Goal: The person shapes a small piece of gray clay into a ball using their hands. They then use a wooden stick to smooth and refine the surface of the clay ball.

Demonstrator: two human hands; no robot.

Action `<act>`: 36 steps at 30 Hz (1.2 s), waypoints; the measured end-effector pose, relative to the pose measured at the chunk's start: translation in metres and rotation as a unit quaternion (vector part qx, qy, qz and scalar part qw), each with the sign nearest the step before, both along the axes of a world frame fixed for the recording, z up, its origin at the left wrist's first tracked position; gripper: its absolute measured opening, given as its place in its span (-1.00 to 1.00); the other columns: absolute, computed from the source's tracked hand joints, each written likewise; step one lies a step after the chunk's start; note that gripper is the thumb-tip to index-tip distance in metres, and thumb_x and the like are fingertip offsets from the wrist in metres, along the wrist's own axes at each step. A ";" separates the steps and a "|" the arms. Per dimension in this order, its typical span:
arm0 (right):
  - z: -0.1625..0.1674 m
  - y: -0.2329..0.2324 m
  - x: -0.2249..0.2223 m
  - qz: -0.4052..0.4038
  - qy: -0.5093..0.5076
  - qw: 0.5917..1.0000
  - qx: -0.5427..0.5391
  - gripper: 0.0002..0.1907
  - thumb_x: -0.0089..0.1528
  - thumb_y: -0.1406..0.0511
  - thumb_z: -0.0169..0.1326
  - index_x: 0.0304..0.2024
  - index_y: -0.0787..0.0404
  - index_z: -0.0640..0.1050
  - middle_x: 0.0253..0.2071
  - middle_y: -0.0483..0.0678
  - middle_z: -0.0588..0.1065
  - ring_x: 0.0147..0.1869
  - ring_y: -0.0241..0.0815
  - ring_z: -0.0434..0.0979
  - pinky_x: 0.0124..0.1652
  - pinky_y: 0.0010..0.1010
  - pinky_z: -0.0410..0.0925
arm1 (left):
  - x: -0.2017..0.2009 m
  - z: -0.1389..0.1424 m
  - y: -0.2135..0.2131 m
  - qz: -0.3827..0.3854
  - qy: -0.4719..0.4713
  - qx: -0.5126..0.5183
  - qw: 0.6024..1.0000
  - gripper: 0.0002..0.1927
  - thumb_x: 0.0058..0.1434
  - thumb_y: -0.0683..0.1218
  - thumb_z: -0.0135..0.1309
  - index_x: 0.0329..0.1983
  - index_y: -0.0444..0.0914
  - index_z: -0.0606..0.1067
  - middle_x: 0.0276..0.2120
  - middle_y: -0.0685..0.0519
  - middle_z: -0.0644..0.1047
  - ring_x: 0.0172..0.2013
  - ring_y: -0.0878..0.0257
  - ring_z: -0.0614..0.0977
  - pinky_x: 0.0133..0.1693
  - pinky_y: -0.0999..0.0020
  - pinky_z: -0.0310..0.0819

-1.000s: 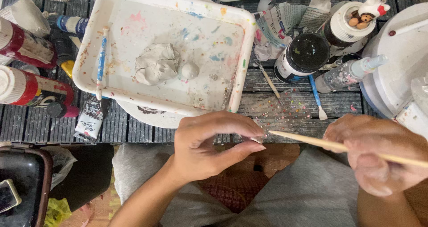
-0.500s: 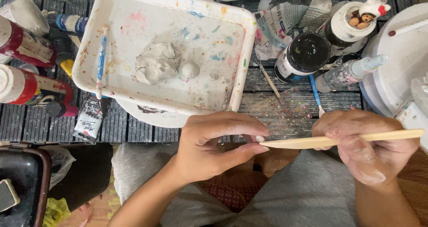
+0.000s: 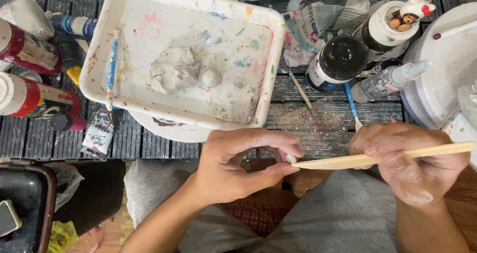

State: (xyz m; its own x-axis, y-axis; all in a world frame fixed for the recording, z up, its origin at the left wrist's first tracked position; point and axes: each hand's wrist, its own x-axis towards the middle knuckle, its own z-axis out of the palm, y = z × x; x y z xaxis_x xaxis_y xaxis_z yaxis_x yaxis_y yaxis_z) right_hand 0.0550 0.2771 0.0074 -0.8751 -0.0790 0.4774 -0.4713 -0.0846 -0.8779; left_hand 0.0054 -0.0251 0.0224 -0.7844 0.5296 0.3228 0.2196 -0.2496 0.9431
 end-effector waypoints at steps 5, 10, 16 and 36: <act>-0.004 0.003 0.002 -0.021 -0.033 0.999 0.020 -0.77 0.33 0.34 0.08 -0.20 0.49 0.53 -0.36 0.14 0.58 -0.35 0.07 0.57 -0.37 -0.11 0.45 | 0.000 -0.004 0.000 -0.031 -0.023 0.041 0.998 -0.62 0.31 -0.34 0.28 0.19 -0.41 0.53 -0.10 -0.06 0.67 -0.11 0.27 0.72 0.04 0.40 0.68; -0.007 0.001 0.005 -0.019 -0.024 0.999 -0.040 -0.80 0.39 0.35 0.09 -0.12 0.46 0.54 -0.31 0.16 0.56 -0.40 0.02 0.60 -0.37 -0.13 0.48 | 0.000 -0.006 0.001 -0.036 -0.042 0.047 0.997 -0.60 0.31 -0.35 0.27 0.20 -0.42 0.51 -0.05 -0.08 0.67 -0.11 0.27 0.71 0.03 0.39 0.67; -0.006 0.000 0.005 -0.017 0.004 1.000 0.007 -0.77 0.39 0.32 0.10 -0.13 0.45 0.54 -0.31 0.13 0.56 -0.44 -0.02 0.59 -0.39 -0.16 0.49 | 0.000 -0.003 -0.001 -0.020 0.002 0.016 1.000 -0.61 0.30 -0.33 0.29 0.19 -0.40 0.52 -0.11 -0.07 0.68 -0.14 0.28 0.73 0.01 0.40 0.68; 0.004 -0.005 -0.005 -0.012 0.066 0.996 0.060 -0.84 0.32 0.40 0.09 -0.22 0.47 0.51 -0.38 0.12 0.56 -0.43 -0.05 0.60 -0.36 -0.11 0.49 | 0.000 -0.001 0.000 -0.011 0.004 0.012 1.000 -0.56 0.31 -0.34 0.27 0.25 -0.38 0.48 -0.09 -0.07 0.68 -0.12 0.27 0.74 0.02 0.41 0.69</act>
